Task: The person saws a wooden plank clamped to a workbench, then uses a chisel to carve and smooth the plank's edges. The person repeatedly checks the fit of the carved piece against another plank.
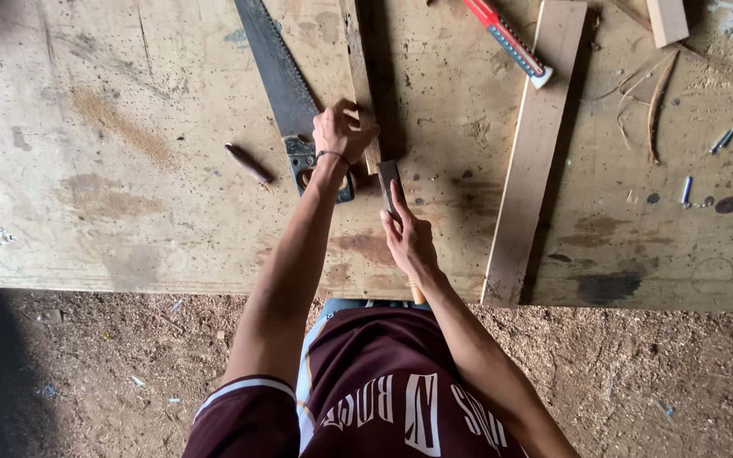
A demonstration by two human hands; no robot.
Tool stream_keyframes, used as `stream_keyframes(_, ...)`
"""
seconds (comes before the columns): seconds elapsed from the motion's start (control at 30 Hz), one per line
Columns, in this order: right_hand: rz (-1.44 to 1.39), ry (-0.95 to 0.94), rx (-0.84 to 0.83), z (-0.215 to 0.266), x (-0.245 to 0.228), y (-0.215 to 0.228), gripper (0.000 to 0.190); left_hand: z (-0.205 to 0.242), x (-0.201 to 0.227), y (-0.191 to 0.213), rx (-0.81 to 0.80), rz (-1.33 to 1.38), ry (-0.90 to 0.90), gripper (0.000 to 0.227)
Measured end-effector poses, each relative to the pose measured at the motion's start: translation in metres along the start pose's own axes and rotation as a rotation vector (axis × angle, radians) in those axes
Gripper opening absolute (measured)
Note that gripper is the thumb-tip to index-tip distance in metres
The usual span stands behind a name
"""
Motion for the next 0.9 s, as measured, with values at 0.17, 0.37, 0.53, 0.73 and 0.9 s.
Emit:
stream_keyframes(0.17, -0.151, 0.046, 0.096, -0.005, -0.002, 0.025, 0.061, 0.004, -0.008, 0.009, -0.114, 0.275, 0.028, 0.047)
stream_keyframes(0.37, -0.143, -0.062, 0.008, -0.056, -0.006, 0.034, 0.057, 0.022, 0.0, 0.01, -0.003, 0.183, -0.163, 0.03)
stream_keyframes(0.53, -0.058, 0.514, 0.386, -0.108, -0.057, 0.043, 0.049, 0.023, -0.002, 0.009, -0.009, 0.186, -0.132, 0.03)
stream_keyframes(0.73, -0.029, 0.067, 0.052, -0.119, -0.073, 0.042, 0.053, 0.024, -0.006, 0.015, 0.058, 0.184, -0.255, 0.045)
stream_keyframes(0.9, 0.063, 0.16, 0.137, -0.144, -0.096, 0.048, 0.055, 0.018, -0.009, 0.02, 0.026, 0.15, -0.17, 0.043)
Point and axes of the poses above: each hand's wrist, its own z-axis away from the middle knuckle, its own y-axis out of the back of the hand, x = y × z, the point moved 7 cm from there along -z, towards the middle knuckle, and after that the axes turned 13 degrees about z, right-handed, at the moved point
